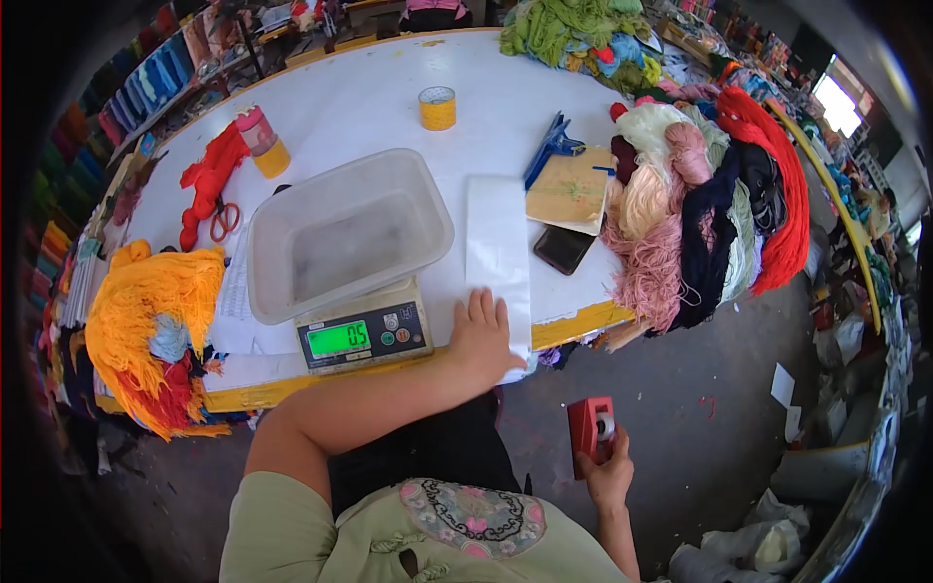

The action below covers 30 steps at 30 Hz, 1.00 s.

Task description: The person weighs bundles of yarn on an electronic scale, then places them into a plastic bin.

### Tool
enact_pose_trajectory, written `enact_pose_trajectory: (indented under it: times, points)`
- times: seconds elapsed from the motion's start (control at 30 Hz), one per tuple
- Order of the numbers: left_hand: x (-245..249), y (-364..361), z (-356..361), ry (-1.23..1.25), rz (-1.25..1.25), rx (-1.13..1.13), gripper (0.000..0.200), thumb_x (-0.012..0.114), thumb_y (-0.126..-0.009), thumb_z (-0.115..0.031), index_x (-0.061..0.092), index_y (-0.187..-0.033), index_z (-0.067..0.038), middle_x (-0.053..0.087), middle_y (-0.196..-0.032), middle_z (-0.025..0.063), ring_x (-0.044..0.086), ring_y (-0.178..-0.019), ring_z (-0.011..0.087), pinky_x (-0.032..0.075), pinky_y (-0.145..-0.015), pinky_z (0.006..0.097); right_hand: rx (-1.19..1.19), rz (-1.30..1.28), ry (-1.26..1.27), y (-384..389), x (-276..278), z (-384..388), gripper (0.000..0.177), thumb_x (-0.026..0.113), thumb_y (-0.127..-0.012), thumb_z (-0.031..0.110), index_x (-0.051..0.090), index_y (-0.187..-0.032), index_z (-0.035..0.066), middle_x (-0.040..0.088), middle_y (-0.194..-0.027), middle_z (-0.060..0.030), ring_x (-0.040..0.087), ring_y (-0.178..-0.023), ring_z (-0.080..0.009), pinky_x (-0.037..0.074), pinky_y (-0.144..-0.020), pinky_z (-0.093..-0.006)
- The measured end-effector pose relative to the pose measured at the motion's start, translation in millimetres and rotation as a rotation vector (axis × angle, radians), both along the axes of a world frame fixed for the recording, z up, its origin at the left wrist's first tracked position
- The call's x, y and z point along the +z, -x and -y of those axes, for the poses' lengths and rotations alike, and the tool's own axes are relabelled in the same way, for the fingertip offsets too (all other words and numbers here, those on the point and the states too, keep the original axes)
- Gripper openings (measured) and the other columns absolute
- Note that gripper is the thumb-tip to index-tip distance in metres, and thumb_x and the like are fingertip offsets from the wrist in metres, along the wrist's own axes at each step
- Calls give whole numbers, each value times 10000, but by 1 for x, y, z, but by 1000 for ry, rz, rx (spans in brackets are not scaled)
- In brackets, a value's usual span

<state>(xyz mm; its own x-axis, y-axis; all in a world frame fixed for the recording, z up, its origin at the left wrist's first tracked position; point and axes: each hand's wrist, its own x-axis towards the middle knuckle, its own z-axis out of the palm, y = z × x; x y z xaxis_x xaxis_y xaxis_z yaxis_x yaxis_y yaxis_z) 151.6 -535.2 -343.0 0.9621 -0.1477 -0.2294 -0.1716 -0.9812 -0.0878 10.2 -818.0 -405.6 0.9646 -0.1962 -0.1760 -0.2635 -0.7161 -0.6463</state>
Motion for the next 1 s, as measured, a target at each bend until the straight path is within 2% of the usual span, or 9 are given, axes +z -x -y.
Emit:
enact_pose_trajectory:
  times: [0.2, 0.33, 0.37, 0.53, 0.57, 0.7, 0.77, 0.9, 1.0]
  points:
    - [-12, -44, -17, 246, 222, 208, 922, 581, -878, -585, 320, -1461, 80, 238, -1547, 308, 220, -1454, 421, 280, -1125, 546, 214, 454, -484, -66, 101, -68, 783, 808, -734, 45, 401, -1402, -2, 662, -1113, -165, 664, -999, -211, 544, -866, -326]
    - [-1, 13, -21, 525, 425, -18, 715, 623, -900, -439, 474, -1336, 109, 381, -1461, 298, 347, -1386, 427, 309, -1126, 507, 362, 644, -179, -144, 120, -117, 816, 838, -695, 186, 430, -1392, 69, 674, -985, -183, 695, -831, -285, 549, -731, -367]
    - [8, 36, -23, 501, 318, -77, 640, 623, -904, -411, 529, -1289, 91, 465, -1405, 271, 403, -1352, 407, 313, -1126, 505, 350, 569, -142, -157, 137, -136, 783, 828, -725, 133, 424, -1391, 45, 655, -985, -126, 647, -841, -199, 530, -723, -318]
    - [0, 139, -49, 725, 496, -458, 469, 720, -810, -303, 605, -1157, -10, 597, -1243, 162, 535, -1223, 315, 358, -1094, 476, 458, 455, 63, -261, 106, -219, 690, 727, -771, 402, 445, -1335, 121, 706, -998, -172, 684, -891, -390, 533, -764, -480]
    - [-2, 160, -60, 679, 283, -387, 401, 669, -873, -292, 621, -1178, -36, 578, -1307, 156, 503, -1280, 295, 355, -1116, 469, 491, 415, 134, -274, 97, -234, 671, 714, -778, 436, 456, -1312, 124, 708, -1007, -166, 685, -908, -388, 532, -772, -484]
    - [-9, 240, -126, 658, 304, -48, 345, 645, -891, -273, 646, -1141, -36, 615, -1259, 144, 543, -1238, 284, 380, -1094, 470, 494, 401, 310, -284, 86, -269, 612, 664, -818, 490, 477, -1264, 116, 702, -1025, -198, 675, -948, -413, 518, -800, -509]
    - [1, 279, -165, 617, 378, 131, 328, 664, -870, -252, 654, -1114, -33, 637, -1205, 140, 587, -1157, 308, 424, -1047, 455, 512, 410, 276, -299, 78, -271, 633, 684, -821, 419, 466, -1314, 87, 686, -1051, -229, 650, -996, -433, 508, -835, -506]
    - [46, 353, -270, 343, 674, 558, 339, 727, -804, -156, 643, -1115, -53, 661, -1125, 150, 625, -1046, 348, 506, -902, 437, 548, 944, 148, -317, 50, -255, 640, 677, -831, 81, 392, -1389, -49, 508, -1335, -283, 507, -1198, -437, 448, -964, -487]
    - [87, 384, -370, 233, 922, 878, 357, 691, -849, -118, 635, -1183, -6, 645, -1195, 204, 616, -1118, 360, 487, -975, 408, 509, 933, 17, -268, 69, -236, 626, 667, -840, 31, 397, -1401, -41, 465, -1383, -249, 471, -1250, -416, 386, -1055, -457]
